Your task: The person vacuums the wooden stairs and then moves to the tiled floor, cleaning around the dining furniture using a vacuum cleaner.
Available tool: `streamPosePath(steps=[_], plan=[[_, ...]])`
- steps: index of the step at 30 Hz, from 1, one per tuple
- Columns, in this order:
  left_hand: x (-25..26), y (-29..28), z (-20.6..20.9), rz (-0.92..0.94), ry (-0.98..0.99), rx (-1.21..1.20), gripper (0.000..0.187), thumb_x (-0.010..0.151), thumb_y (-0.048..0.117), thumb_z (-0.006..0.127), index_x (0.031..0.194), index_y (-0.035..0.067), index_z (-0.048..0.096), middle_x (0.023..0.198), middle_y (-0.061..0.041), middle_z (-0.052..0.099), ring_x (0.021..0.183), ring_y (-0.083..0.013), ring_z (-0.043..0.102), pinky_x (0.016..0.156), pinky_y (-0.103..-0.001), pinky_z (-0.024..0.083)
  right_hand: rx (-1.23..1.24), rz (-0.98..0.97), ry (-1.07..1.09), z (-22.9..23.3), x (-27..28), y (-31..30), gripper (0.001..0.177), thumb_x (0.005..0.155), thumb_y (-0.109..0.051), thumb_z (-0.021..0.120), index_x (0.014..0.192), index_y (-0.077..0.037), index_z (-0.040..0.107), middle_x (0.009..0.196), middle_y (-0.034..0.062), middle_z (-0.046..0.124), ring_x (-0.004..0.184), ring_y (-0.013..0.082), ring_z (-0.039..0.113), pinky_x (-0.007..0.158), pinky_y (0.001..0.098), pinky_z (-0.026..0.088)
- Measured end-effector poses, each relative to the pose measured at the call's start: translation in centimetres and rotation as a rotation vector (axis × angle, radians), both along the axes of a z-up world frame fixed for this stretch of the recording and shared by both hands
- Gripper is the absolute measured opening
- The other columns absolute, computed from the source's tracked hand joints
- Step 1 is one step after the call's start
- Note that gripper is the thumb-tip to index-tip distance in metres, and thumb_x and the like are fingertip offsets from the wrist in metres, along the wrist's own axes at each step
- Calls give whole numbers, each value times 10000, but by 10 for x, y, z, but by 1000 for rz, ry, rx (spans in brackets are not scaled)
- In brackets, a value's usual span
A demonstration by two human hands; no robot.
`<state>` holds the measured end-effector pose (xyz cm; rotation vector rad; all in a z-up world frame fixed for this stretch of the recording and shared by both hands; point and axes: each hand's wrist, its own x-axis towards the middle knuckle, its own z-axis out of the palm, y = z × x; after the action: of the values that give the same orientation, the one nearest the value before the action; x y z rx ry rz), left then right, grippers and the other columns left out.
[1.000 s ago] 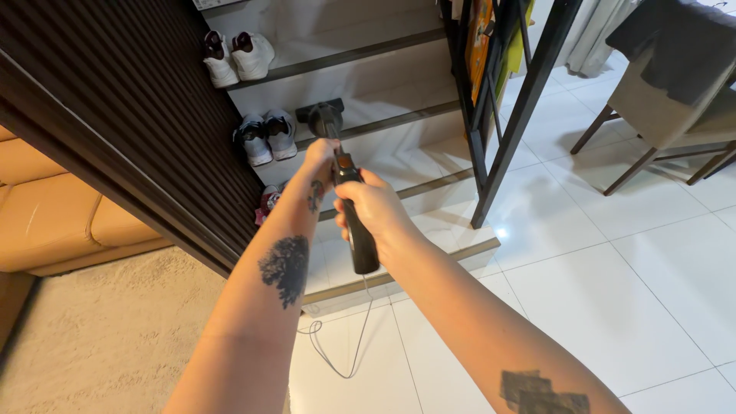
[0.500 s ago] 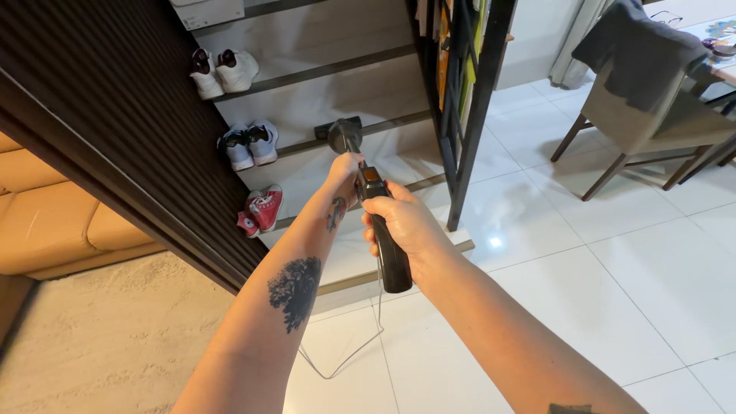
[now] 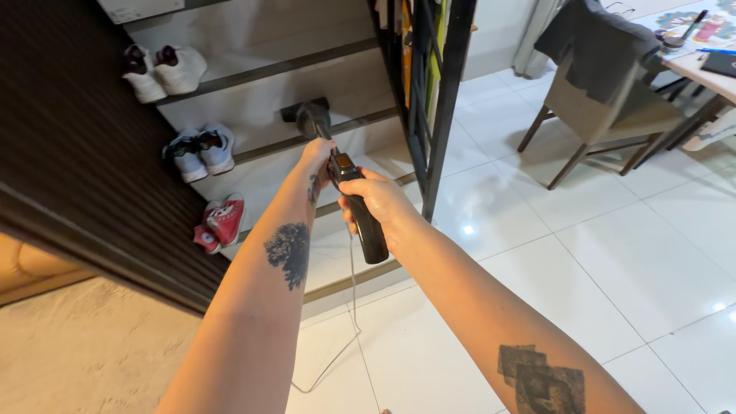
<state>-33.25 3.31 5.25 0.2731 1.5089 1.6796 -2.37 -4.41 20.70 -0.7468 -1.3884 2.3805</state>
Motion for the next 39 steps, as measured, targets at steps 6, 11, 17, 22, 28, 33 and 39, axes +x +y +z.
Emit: streamPosePath(steps=[6, 11, 17, 22, 28, 33, 39], plan=[[-34, 34, 12, -9, 8, -58, 155, 900, 234, 544, 831, 130, 452, 704, -10, 449, 565, -138, 421, 507, -297, 373, 6, 7, 25, 18, -28, 28, 327, 885, -156, 655, 1199, -81, 598, 750, 63, 608, 556, 140, 565, 467, 299, 453], [14, 49, 16, -68, 9, 66, 159, 890, 237, 438, 837, 93, 477, 701, -62, 464, 566, -193, 453, 491, -366, 396, 45, 13, 22, 19, -1, 49, 341, 917, -186, 652, 1230, -64, 596, 802, 53, 619, 598, 118, 573, 483, 269, 465], [83, 82, 17, -188, -198, 101, 211, 944, 241, 406, 813, 81, 449, 640, -39, 450, 457, -141, 375, 413, -303, 336, 77, -23, -22, 25, 62, 60, 434, 915, -189, 630, 1330, -75, 576, 842, 60, 623, 600, 108, 554, 467, 247, 440], [150, 98, 37, -172, -114, 86, 266, 925, 175, 342, 720, 52, 459, 528, -51, 413, 402, -175, 398, 382, -338, 364, 94, -132, -74, 38, 107, 65, 530, 920, -189, 619, 1433, -75, 551, 863, 72, 618, 606, 100, 534, 460, 239, 430], [198, 104, 61, -186, -47, 56, 233, 902, 95, 365, 713, 12, 473, 526, -77, 421, 398, -169, 398, 386, -338, 356, 65, -194, -77, 36, 135, 79, 579, 920, -193, 604, 1484, -95, 518, 888, 95, 619, 619, 111, 530, 455, 240, 421], [204, 136, 60, -205, -63, 91, 221, 884, 69, 367, 727, -21, 492, 526, -91, 416, 402, -181, 394, 388, -335, 344, 94, -202, -83, 32, 138, 105, 569, 923, -202, 602, 1475, -92, 521, 888, 94, 615, 619, 109, 528, 456, 244, 420], [177, 202, 43, -216, -83, 136, 219, 884, 58, 381, 767, -46, 534, 571, -103, 442, 422, -201, 425, 403, -350, 368, 101, -131, -90, 16, 119, 178, 505, 930, -217, 605, 1418, -97, 553, 887, 81, 622, 605, 97, 526, 457, 235, 423]])
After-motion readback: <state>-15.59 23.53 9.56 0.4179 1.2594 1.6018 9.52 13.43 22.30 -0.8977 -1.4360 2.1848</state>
